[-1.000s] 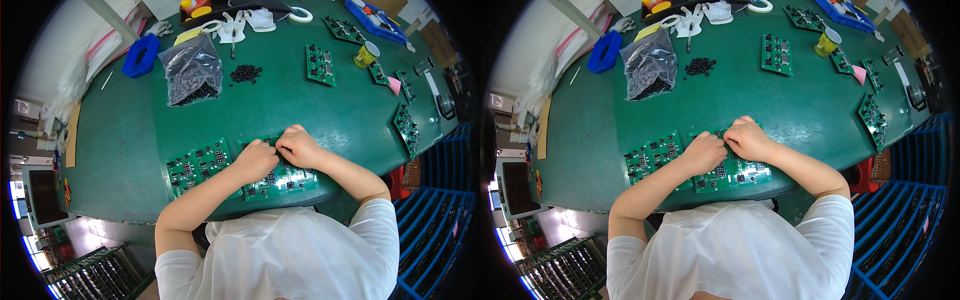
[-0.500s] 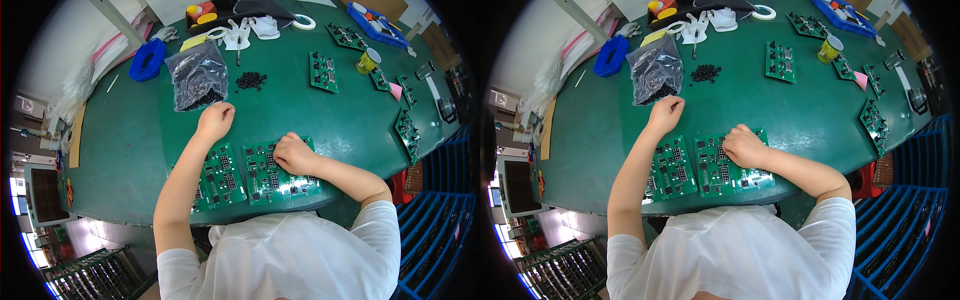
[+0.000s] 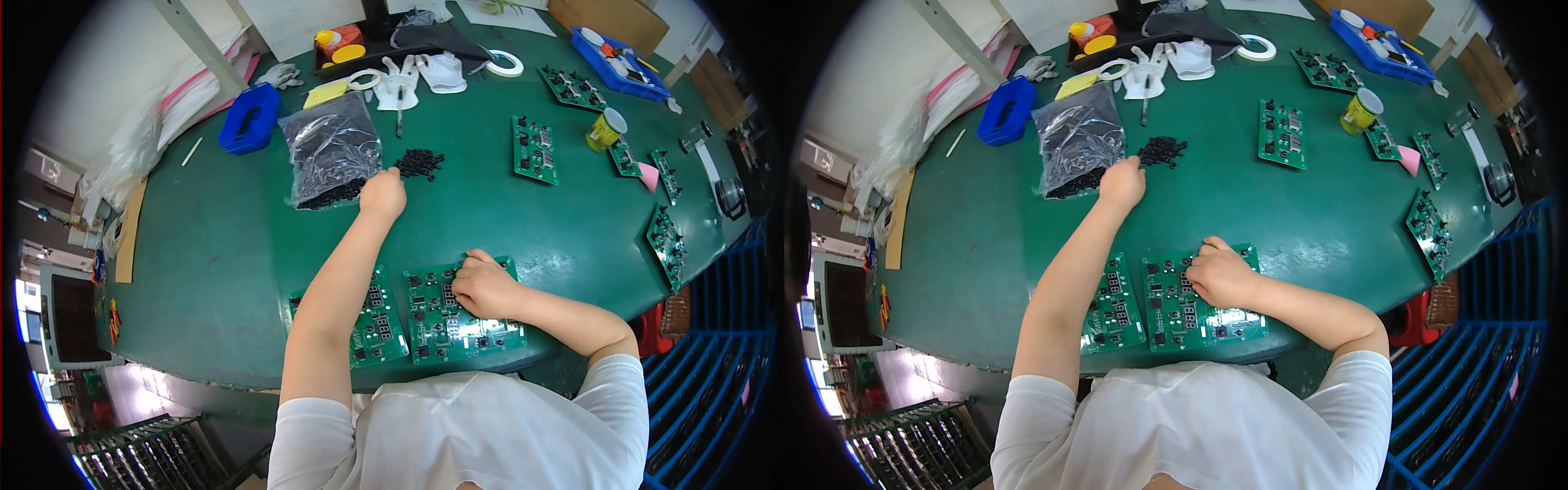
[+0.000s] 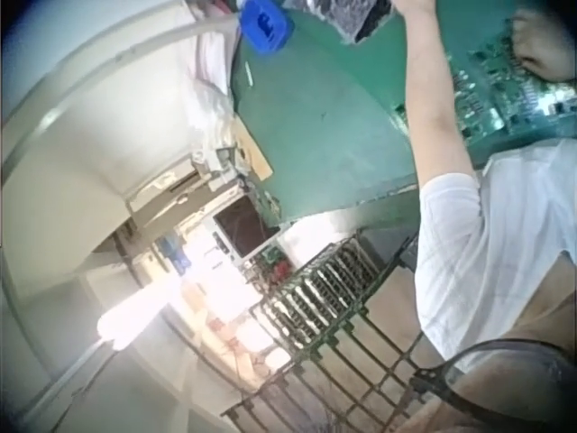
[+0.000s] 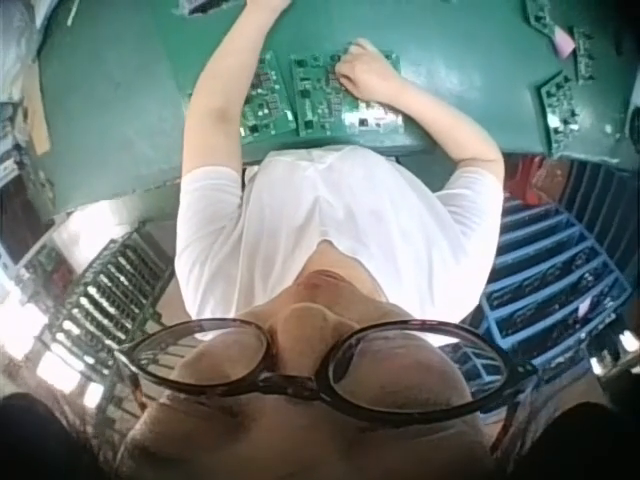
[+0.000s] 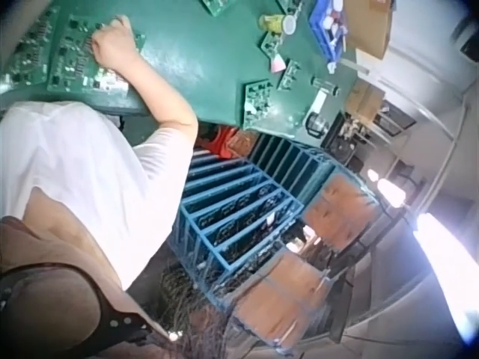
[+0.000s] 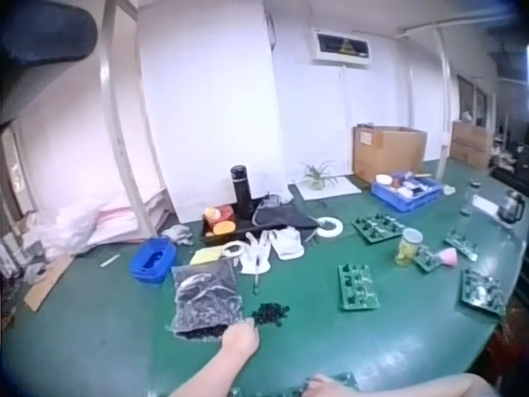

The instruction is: The person assembles small plastic components onto printed circuit boards by hand.

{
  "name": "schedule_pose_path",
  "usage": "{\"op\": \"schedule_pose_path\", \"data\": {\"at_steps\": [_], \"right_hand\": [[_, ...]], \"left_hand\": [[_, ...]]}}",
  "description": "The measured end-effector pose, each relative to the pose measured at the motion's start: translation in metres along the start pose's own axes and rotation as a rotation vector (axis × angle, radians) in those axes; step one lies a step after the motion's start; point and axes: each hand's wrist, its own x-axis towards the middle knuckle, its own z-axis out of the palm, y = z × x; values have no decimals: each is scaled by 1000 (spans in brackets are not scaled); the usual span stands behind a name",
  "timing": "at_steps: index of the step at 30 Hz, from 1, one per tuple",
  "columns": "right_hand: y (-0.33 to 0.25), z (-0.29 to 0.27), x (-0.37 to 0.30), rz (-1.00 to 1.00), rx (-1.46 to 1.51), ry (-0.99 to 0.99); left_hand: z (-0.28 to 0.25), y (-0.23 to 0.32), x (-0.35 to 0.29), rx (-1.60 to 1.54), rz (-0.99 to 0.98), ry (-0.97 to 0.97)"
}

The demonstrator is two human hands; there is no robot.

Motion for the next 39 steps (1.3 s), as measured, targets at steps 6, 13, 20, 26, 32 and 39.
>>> {"op": "schedule_pose_path", "data": {"at_steps": [6, 13, 20, 26, 32, 39], "right_hand": [[18, -23, 22, 77, 226, 117], [50, -19, 83, 451, 325, 55], [48, 25, 161, 421, 249, 230], [31, 33, 202, 706, 241, 40], [38, 56, 220, 729, 116, 126], [43, 61, 238, 640, 87, 169]], "left_hand": [[-31, -33, -42, -175, 239, 377], [-50, -197, -59, -197, -184, 542], [-39, -247, -10, -664, -638, 209], [-41, -203, 29, -269, -475, 48], [-48, -206, 12, -252, -409, 129], [-51, -216, -40, -266, -518, 170]]}}
